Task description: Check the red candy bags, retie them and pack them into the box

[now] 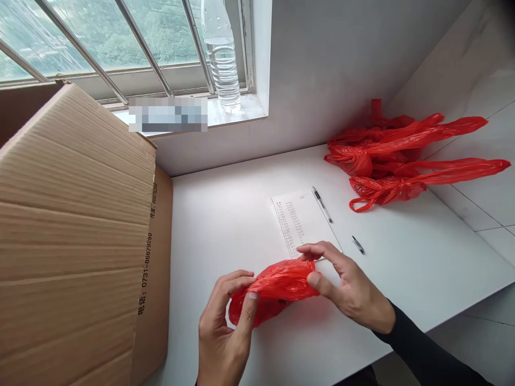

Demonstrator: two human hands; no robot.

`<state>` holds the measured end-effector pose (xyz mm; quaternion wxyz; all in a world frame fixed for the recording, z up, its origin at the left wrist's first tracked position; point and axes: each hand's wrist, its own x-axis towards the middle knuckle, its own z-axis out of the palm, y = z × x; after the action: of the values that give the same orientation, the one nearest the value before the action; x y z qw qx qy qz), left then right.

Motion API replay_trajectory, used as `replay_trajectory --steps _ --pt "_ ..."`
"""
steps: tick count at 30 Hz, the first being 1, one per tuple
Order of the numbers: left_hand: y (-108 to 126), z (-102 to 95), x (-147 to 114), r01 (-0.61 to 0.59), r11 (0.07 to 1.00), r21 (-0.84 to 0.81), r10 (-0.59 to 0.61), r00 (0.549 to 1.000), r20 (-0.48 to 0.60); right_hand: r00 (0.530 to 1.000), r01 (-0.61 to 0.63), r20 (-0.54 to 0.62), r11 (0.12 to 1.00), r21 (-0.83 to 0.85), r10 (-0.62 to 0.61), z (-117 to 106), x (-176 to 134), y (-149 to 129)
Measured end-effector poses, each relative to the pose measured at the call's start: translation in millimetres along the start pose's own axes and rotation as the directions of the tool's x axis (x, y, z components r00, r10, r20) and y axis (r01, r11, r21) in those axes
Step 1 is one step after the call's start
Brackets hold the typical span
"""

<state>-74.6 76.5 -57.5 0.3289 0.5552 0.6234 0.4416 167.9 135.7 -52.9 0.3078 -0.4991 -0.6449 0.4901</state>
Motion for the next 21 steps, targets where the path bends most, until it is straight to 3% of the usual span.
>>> replay_trajectory --steps 3,5,9,11,14,16,18,19,21 --pt "4 1.8 -2 -0.003 1.0 -0.02 0.003 1.0 0.015 0.998 0.054 0.029 0.998 -0.042 -0.053 7 4 -11" --pt "4 -2.9 -3 0.068 0.995 -0.068 -0.073 0.994 -0.077 0.999 0.014 -0.052 1.0 -0.015 -0.015 5 5 -11" --pt "1 -14.3 -4 0.17 0.963 -0.207 -0.221 0.942 -0.254 0.972 -0.084 -0.204 0.985 0.149 0.113 -9 3 2" --pt "5 -13.8 -5 0.205 0.958 -0.199 -0.251 0.937 -0.244 0.966 -0.087 -0.222 0.977 0.195 0.13 -11 1 6" --pt "16 -6.3 -5 0.211 0.976 -0.06 -0.219 0.957 -0.189 0.965 -0.064 -0.239 0.982 0.178 0.106 -5 -3 3" --pt "24 -1.6 -5 0.148 0.988 0.038 -0.139 0.973 -0.186 0.933 0.021 -0.358 0.995 0.102 0.018 1 -9 -4" --pt "29 0.2 -4 0.092 0.994 0.064 -0.078 0.976 -0.204 0.853 0.181 -0.496 0.983 -0.005 -0.16 4 -15 -15" --pt "30 0.2 -4 0.067 0.996 0.057 -0.053 0.974 -0.222 0.824 0.273 -0.503 0.961 -0.048 -0.26 5 -18 -21" --pt "31 -0.9 -6 0.001 0.999 0.041 0.01 0.966 -0.258 0.83 0.42 -0.359 0.902 -0.1 -0.426 5 -20 -32"
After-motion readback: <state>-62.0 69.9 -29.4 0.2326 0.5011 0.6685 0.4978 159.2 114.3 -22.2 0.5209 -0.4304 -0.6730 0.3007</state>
